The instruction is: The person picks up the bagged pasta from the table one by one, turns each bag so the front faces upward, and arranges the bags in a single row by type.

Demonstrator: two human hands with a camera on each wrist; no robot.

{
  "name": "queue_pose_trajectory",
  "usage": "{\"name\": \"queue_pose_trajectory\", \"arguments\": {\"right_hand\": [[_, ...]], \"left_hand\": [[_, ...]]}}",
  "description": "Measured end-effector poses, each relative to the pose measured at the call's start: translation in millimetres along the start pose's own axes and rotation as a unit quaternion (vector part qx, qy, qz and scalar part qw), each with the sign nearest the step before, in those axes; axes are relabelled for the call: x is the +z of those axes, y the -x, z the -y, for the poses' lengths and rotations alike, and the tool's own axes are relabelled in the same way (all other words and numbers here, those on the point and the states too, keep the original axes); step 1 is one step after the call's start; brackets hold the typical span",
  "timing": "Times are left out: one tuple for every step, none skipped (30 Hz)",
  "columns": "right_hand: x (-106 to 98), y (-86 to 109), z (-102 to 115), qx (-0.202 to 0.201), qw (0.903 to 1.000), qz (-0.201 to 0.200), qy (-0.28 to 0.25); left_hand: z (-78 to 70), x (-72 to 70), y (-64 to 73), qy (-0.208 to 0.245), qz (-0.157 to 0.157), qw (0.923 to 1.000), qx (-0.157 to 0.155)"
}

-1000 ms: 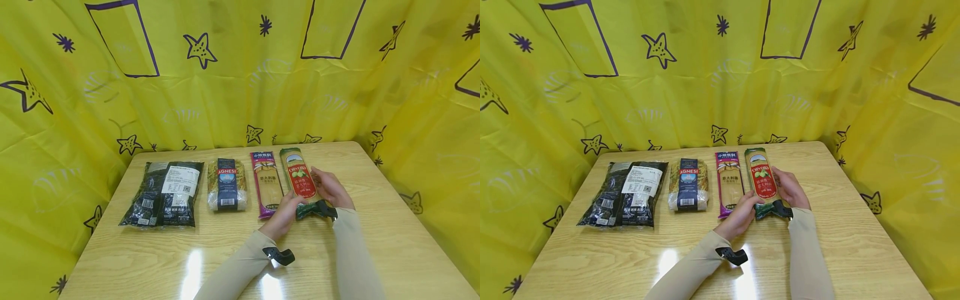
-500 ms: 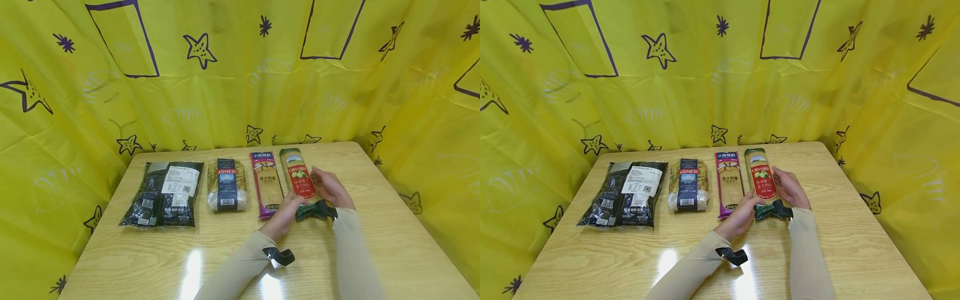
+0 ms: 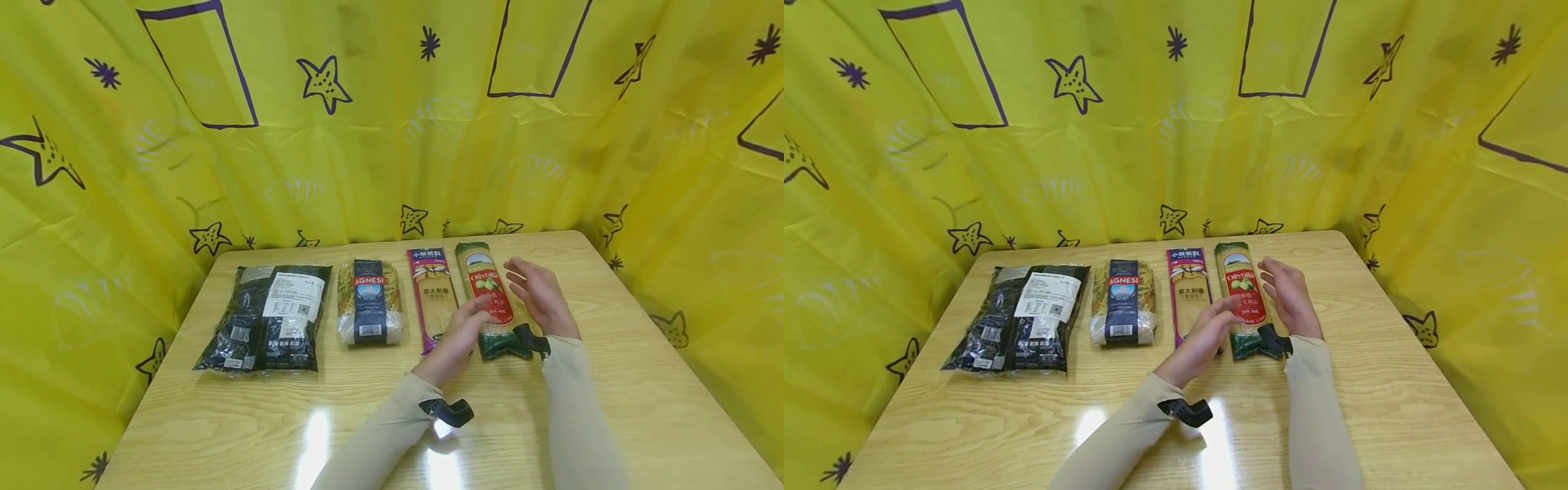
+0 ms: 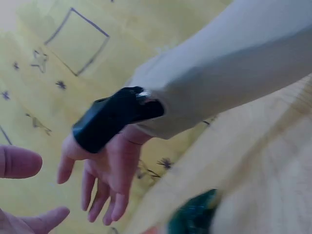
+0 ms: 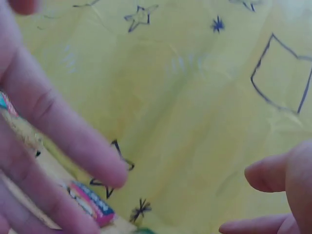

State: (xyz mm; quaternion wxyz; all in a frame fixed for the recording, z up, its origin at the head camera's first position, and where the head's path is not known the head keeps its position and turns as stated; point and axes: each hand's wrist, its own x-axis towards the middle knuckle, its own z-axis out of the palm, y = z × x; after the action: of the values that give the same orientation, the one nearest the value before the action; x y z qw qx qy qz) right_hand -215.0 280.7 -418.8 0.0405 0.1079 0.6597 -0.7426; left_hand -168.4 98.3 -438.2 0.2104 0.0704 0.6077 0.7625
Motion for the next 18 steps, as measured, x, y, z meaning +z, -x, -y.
{"name": "queue_pose_trajectory", "arguments": {"right_hand": [[2, 2.0, 3, -0.013, 0.9999, -0.002, -0.001], [4, 4.4, 6, -0.026, 0.9997, -0.004, -0.002], [5, 7.0, 10, -0.038, 0.9993, -0.003, -0.003], [8, 10.3, 14, -0.051, 0.9987, -0.001, -0.008], [12, 13.8, 17, -0.064, 0.9979, 0.003, -0.011], [16, 17.5, 21, -0.077, 0.9969, 0.008, -0.016], [20, 21.1, 25, -0.091, 0.9956, 0.016, -0.018], [25, 24.7, 28, -0.104, 0.9941, 0.024, -0.019], [31, 28.1, 31, -0.118, 0.9923, 0.032, -0.021], [38, 31.3, 34, -0.132, 0.9902, 0.041, -0.021], [44, 34.2, 36, -0.146, 0.9879, 0.049, -0.020], [50, 36.6, 37, -0.158, 0.9856, 0.056, -0.021], [56, 39.3, 39, -0.170, 0.9832, 0.063, -0.020], [62, 41.9, 40, -0.180, 0.9811, 0.067, -0.019], [68, 44.7, 41, -0.188, 0.9793, 0.072, -0.019], [73, 47.3, 42, -0.193, 0.9782, 0.075, -0.016], [78, 49.8, 43, -0.197, 0.9773, 0.077, -0.014], [83, 52.4, 44, -0.198, 0.9770, 0.079, -0.011]], "left_hand": [[-3.7, -2.2, 1.1, -0.007, 0.005, 0.9999, 0.006], [-8.0, -4.6, 2.5, -0.010, 0.013, 0.9998, 0.014], [-12.3, -7.1, 4.0, -0.012, 0.019, 0.9996, 0.019], [-16.7, -9.9, 5.6, -0.012, 0.026, 0.9993, 0.024], [-21.4, -12.9, 7.4, -0.007, 0.033, 0.9990, 0.028], [-26.2, -16.1, 9.5, -0.001, 0.040, 0.9986, 0.034], [-31.0, -19.8, 11.7, 0.005, 0.045, 0.9981, 0.040], [-36.2, -23.5, 14.2, 0.014, 0.050, 0.9976, 0.046], [-40.8, -27.9, 16.8, 0.018, 0.052, 0.9971, 0.052], [-45.2, -32.7, 19.6, 0.020, 0.053, 0.9968, 0.057], [-49.4, -37.9, 22.6, 0.021, 0.054, 0.9962, 0.065], [-53.3, -43.5, 25.6, 0.020, 0.056, 0.9958, 0.070], [-57.0, -49.5, 28.3, 0.017, 0.058, 0.9955, 0.074], [-60.8, -55.3, 31.2, 0.016, 0.060, 0.9949, 0.079], [-64.3, -61.4, 34.0, 0.011, 0.062, 0.9942, 0.087], [-68.2, -67.2, 37.3, 0.008, 0.063, 0.9937, 0.092], [-71.7, -73.0, 40.5, 0.006, 0.063, 0.9933, 0.096], [-75.9, -79.2, 44.0, 0.002, 0.064, 0.9929, 0.100]]}}
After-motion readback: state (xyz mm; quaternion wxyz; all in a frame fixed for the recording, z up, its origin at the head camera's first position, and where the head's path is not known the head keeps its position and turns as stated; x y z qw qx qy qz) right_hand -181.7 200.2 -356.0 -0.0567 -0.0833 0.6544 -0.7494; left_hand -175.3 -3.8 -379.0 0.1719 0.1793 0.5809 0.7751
